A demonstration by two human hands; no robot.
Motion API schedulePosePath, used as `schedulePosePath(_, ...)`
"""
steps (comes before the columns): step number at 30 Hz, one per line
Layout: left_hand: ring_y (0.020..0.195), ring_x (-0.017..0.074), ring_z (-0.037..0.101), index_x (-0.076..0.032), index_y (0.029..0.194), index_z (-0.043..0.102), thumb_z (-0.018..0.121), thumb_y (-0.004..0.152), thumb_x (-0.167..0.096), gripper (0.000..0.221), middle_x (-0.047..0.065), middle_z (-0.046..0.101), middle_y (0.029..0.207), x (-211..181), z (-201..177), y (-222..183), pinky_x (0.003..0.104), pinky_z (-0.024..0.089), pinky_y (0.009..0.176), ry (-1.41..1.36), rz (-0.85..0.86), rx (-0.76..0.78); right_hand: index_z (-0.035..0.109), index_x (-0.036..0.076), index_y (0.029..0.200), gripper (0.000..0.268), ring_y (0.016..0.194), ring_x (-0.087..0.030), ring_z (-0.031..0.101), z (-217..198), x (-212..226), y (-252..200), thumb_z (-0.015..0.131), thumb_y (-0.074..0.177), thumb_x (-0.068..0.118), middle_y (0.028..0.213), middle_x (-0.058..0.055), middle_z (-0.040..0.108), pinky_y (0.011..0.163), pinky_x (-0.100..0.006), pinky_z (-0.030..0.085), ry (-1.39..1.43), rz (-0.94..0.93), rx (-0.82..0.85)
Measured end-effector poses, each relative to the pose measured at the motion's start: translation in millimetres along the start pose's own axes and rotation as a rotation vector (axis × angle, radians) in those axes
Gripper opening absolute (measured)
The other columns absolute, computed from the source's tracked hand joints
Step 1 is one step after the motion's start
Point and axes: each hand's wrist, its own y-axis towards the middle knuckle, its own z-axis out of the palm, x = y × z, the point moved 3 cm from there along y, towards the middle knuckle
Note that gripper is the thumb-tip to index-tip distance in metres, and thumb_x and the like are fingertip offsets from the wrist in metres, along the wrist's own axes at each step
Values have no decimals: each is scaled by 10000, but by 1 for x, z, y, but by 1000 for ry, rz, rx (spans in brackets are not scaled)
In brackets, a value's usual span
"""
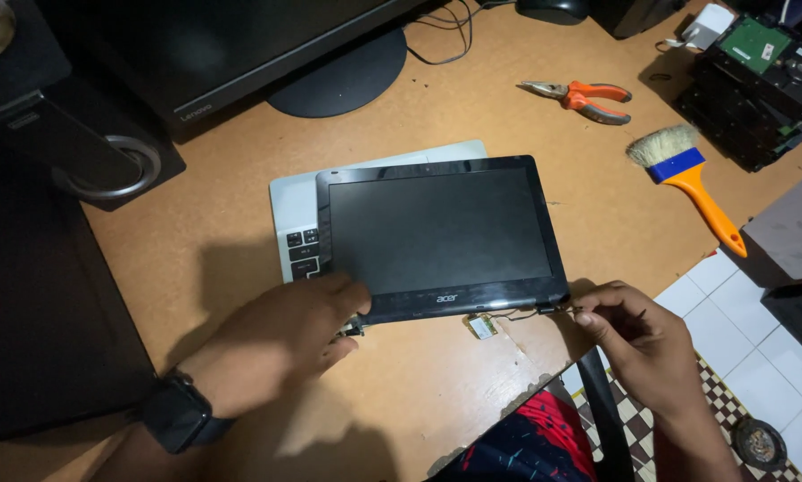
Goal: Disassembling a laptop screen by prying off the plastic bezel, removing the LCD panel from the back cover, and cleaning the panel with a brush.
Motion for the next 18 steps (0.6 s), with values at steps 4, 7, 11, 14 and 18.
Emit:
schedulePosePath(4,901,307,666,-169,1151,573,606,884,-199,270,46,636,1133,1,7,-2,452,491,730,-22,-17,38,724,18,1018,144,921,-153,682,-2,-8,2,739,875,27,978,-74,734,824,-260,539,100,-14,56)
schedulePosePath(7,940,318,666,-165,1168,589,527,920,-163,256,46,620,1177,2,11,-2,492,515,754,13,-9,56,751,6,1022,152,902,-176,698,-2,-9,4,729,872,-7,967,-99,737,793,-265,566,132,-15,59)
schedulePosePath(11,960,310,664,-156,1129,583,508,963,-170,183,49,619,1160,-3,6,-7,476,520,770,18,-22,55,749,22,1013,120,893,-172,674,-2,-16,5,717,898,26,955,-82,724,795,-276,538,107,-19,72)
schedulePosePath(14,958,317,676,-162,1118,574,516,967,-182,163,47,627,1154,-7,2,-10,479,529,771,20,-46,47,749,20,1028,155,942,-182,678,-1,-9,6,734,874,38,996,-83,710,854,-287,544,119,-30,84)
schedulePosePath(18,950,340,689,-155,1177,569,520,963,-140,220,74,654,1138,-13,0,-10,507,558,745,74,-102,58,747,30,935,65,883,-176,679,5,11,2,740,871,40,930,-73,703,807,-279,564,20,-90,52)
